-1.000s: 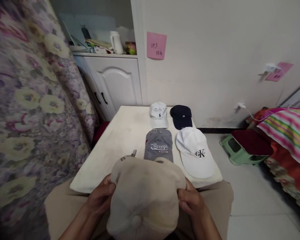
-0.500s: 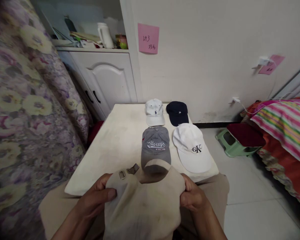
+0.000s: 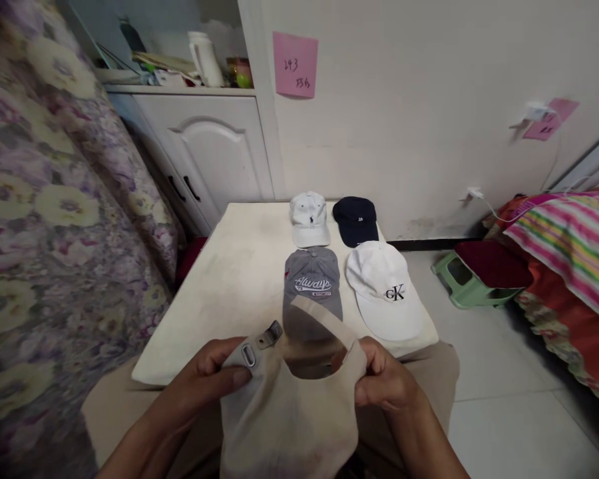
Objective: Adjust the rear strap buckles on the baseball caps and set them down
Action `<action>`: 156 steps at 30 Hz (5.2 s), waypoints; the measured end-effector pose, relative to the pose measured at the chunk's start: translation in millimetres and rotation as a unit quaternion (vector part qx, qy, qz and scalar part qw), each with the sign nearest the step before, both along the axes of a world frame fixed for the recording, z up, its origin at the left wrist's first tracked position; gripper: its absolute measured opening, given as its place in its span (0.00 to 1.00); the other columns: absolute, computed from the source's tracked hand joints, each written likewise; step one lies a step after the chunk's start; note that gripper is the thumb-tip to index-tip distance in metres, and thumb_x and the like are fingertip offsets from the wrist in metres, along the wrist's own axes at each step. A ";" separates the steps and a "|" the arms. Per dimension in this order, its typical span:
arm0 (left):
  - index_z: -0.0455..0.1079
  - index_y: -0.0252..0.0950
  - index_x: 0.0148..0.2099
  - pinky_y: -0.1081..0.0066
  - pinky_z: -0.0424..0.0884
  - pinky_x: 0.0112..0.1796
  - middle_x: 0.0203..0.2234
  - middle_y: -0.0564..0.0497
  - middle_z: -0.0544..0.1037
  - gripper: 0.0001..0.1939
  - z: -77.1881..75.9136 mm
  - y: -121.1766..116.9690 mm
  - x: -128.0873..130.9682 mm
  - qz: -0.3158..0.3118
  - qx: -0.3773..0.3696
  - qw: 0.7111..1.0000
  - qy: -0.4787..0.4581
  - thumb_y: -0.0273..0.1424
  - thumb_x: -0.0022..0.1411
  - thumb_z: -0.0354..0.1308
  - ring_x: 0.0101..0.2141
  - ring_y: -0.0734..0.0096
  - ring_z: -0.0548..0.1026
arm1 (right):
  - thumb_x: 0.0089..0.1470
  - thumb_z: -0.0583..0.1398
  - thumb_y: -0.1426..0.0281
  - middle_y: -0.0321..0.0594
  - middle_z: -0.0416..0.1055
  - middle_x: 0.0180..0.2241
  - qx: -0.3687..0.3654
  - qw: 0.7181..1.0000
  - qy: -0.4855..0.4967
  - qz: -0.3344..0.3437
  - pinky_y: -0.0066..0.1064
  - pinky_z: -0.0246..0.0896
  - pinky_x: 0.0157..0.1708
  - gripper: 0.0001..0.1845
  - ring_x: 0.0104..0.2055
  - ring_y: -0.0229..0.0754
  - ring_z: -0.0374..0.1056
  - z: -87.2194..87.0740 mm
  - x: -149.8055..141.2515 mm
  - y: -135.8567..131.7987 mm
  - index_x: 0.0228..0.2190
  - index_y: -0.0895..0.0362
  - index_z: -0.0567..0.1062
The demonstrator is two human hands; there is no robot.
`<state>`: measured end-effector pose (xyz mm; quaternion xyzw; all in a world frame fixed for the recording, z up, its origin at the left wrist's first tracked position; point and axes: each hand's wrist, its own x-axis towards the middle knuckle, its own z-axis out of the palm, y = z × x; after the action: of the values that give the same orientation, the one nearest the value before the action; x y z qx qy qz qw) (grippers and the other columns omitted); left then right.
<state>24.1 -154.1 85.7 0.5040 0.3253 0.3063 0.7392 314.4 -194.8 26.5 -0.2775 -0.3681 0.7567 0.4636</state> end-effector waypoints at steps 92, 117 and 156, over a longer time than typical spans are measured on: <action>0.70 0.33 0.34 0.76 0.57 0.26 0.24 0.55 0.70 0.16 23.3 30.3 49.5 0.031 -0.024 0.997 0.063 0.42 0.58 0.66 0.24 0.76 0.63 | 0.49 0.70 0.64 0.22 0.60 0.16 -0.004 0.999 -0.051 0.010 0.18 0.35 0.10 0.18 0.11 0.24 0.42 63.0 -40.8 66.7 0.35 0.57 0.70; 0.75 0.34 0.40 0.72 0.66 0.34 0.33 0.50 0.77 0.13 32.1 45.2 50.4 0.036 0.037 0.998 0.029 0.39 0.60 0.65 0.32 0.68 0.72 | 0.49 0.71 0.63 0.24 0.62 0.19 0.059 0.992 -0.101 -0.040 0.20 0.39 0.10 0.19 0.12 0.25 0.47 72.3 -48.3 77.4 0.39 0.57 0.74; 0.75 0.34 0.34 0.78 0.60 0.27 0.26 0.52 0.75 0.13 8.0 46.5 30.7 0.038 -0.049 0.991 -0.115 0.37 0.54 0.71 0.25 0.76 0.70 | 0.54 0.66 0.58 0.33 0.67 0.23 0.104 0.994 -0.028 -0.020 0.22 0.36 0.14 0.15 0.17 0.27 0.47 86.6 -43.5 73.7 0.33 0.58 0.75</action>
<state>54.8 -107.7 93.7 0.4161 0.2714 0.3735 0.7834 270.9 -121.1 113.1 -0.2565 -0.4523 0.6966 0.4944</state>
